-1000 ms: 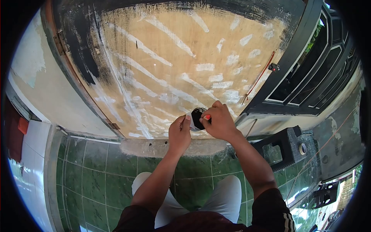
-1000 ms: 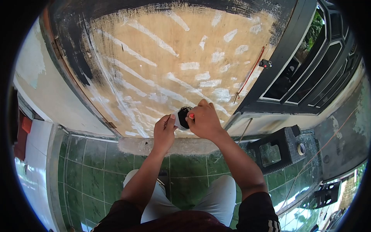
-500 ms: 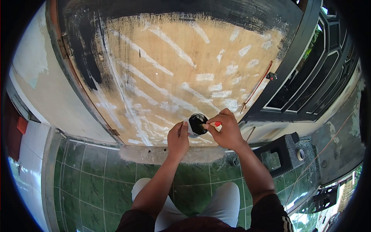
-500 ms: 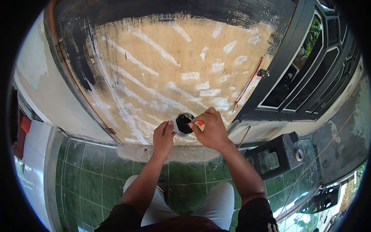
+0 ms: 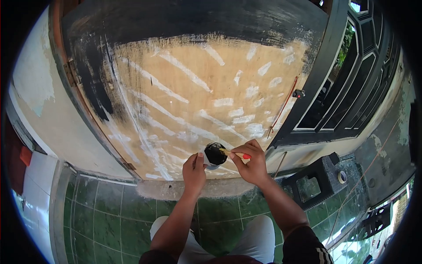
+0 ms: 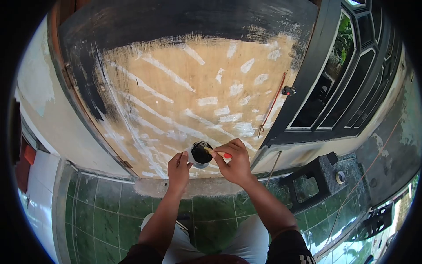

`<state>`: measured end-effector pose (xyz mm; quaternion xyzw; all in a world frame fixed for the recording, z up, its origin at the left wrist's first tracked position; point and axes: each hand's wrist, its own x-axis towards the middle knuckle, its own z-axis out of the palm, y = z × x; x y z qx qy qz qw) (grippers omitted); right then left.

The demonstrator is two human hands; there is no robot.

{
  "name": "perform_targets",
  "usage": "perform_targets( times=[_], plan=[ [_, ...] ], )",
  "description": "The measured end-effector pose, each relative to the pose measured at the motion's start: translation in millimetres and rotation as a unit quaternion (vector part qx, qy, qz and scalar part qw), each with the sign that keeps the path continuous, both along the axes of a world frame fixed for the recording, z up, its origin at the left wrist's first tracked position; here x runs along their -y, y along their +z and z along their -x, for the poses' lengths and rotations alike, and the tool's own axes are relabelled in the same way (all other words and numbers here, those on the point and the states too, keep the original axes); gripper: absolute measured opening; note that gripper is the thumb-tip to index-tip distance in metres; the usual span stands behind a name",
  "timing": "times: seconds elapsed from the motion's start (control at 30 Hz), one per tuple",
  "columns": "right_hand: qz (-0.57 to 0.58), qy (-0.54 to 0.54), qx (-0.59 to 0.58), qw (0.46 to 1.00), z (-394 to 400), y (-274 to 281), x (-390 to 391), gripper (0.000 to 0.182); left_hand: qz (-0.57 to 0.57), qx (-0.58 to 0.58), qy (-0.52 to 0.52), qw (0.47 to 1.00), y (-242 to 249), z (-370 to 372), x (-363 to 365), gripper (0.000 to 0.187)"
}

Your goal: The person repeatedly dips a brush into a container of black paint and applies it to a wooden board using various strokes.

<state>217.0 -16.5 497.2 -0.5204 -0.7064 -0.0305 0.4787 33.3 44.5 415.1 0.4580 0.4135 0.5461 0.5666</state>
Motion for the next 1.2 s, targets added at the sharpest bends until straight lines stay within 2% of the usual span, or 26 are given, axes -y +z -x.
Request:
perform_targets(
  times=[0.07,0.1,0.23,0.33,0.47,0.57,0.67,0.77,0.83,0.9,0.97,1.03,1.13,1.2],
  plan=[
    [-0.026,0.006,-0.035,0.999,2,1,5,0.01,0.011,0.015,-0.001,1.0,4,0,1,0.037],
    [0.006,0.031,-0.008,0.999,1,-2,3,0.01,0.018,0.022,-0.002,1.0,4,0,2,0.037],
    [-0.02,0.01,0.01,1.0,-2,-1,13,0.011,0.023,0.044,-0.015,0.999,4,-1,-1,0.036],
    [0.031,0.043,0.027,0.998,-7,-7,12,0.012,0.035,0.049,-0.021,0.998,5,-2,2,0.035],
    [-0.006,0.026,-0.06,0.998,-9,-7,22,0.013,0.036,0.056,-0.019,0.998,9,-6,1,0.035],
    [0.094,0.027,-0.075,0.992,-16,-12,25,0.013,0.041,0.065,-0.03,0.997,5,-7,2,0.034],
    [0.044,0.01,-0.153,0.987,-22,-6,27,0.014,0.041,0.076,-0.033,0.996,2,-5,0,0.034],
    [-0.008,0.017,-0.193,0.981,-30,32,23,0.013,0.038,0.088,-0.031,0.995,1,-6,1,0.034],
    [-0.049,-0.019,-0.2,0.978,-37,69,15,0.013,0.035,0.093,-0.03,0.995,1,-5,0,0.034],
    [-0.078,-0.015,-0.257,0.963,-39,113,9,0.019,0.033,0.097,-0.03,0.994,1,-4,0,0.034],
    [-0.157,-0.027,-0.245,0.956,-47,153,-4,0.022,0.027,0.104,-0.027,0.994,3,-4,1,0.034],
    [-0.207,-0.008,-0.284,0.936,-53,188,-16,0.023,0.024,0.106,-0.025,0.994,3,-4,1,0.034],
    [-0.236,0.018,-0.306,0.922,-73,215,-36,0.023,0.022,0.101,-0.025,0.994,1,-5,-1,0.034],
    [-0.258,-0.02,-0.289,0.922,-96,217,-48,0.023,0.022,0.091,-0.029,0.995,0,-2,-1,0.035]
  ],
)
